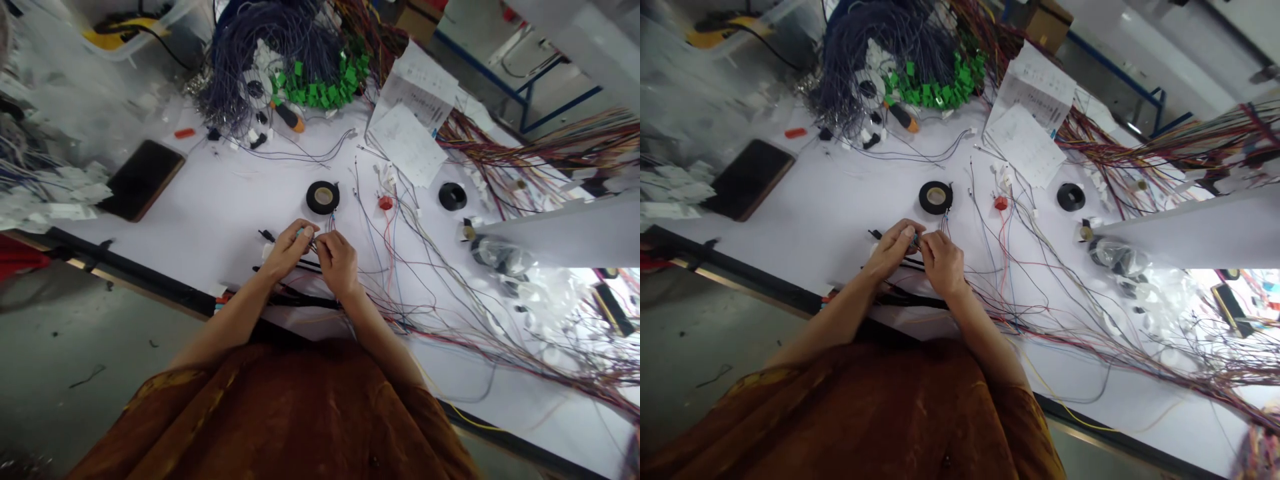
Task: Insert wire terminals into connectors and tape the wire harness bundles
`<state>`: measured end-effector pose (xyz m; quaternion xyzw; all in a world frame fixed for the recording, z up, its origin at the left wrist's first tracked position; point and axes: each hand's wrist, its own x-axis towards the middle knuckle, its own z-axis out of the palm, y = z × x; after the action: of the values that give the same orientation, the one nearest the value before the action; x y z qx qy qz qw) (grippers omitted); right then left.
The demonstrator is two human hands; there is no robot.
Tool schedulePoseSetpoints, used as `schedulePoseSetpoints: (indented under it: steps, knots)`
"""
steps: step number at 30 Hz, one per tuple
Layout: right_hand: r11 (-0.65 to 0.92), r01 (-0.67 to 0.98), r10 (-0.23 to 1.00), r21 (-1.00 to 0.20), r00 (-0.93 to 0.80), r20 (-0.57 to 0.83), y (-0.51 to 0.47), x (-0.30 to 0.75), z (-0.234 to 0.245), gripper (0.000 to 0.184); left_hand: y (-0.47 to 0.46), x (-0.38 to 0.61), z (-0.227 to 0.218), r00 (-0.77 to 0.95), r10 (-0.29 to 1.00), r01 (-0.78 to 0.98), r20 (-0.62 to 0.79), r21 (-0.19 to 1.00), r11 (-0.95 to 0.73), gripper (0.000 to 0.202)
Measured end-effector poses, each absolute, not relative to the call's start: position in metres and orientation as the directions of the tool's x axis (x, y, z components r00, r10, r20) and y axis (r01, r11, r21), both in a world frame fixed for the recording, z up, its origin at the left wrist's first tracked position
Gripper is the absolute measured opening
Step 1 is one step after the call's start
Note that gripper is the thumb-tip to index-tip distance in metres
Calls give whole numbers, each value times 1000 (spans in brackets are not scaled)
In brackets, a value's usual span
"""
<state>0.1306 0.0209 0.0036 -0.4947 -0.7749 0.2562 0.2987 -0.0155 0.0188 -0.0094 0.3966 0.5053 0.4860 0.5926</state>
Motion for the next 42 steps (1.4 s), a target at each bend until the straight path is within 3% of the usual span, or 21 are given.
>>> schedulePoseSetpoints:
  steps: [3,7,10,15,21,24,27,29,31,34,36,42]
  knots:
    - [379,647,924,-662,-302,233,16,124,9,20,17,-22,-5,51,988,-100,-146,984,150,32]
    - [309,651,923,-693,-381,53,5,116,9,29,10,-34,13,-60,994,262,90,962,-71,23]
    - [381,554,867,-740,-492,78,0,121,-1,27,6,-44,23,-64,985,451,157,885,-112,12]
    - [423,471,845,-774,-515,148,-3,138,-18,29,-2,-47,18,-129,991,265,-24,963,58,20]
    - [446,497,858,-744,-475,198,-6,133,-30,22,-7,-42,11,-185,965,425,188,900,-93,15]
    - [393,522,890,-757,-423,171,-9,130,-30,20,0,-37,9,-204,976,283,83,959,-22,16]
    - [417,471,897,-777,-350,269,-4,141,-21,18,12,-27,6,-206,977,-20,-61,998,58,18]
    - [396,474,918,-787,-207,338,10,163,-13,26,20,-20,4,-207,965,-239,-159,965,108,21]
    - [243,566,953,-788,13,303,33,194,-6,25,26,-15,0,-198,948,-384,-250,909,160,23]
    - [-128,736,952,-665,280,127,70,244,-3,23,28,-12,-8,-211,931,-444,-300,877,182,22]
    - [-238,768,945,-594,325,43,87,268,-7,22,27,-13,-13,-214,934,-438,-287,882,171,21]
    - [-186,817,981,-547,184,-59,110,282,-22,33,24,-13,-19,-235,946,-425,-224,899,107,33]
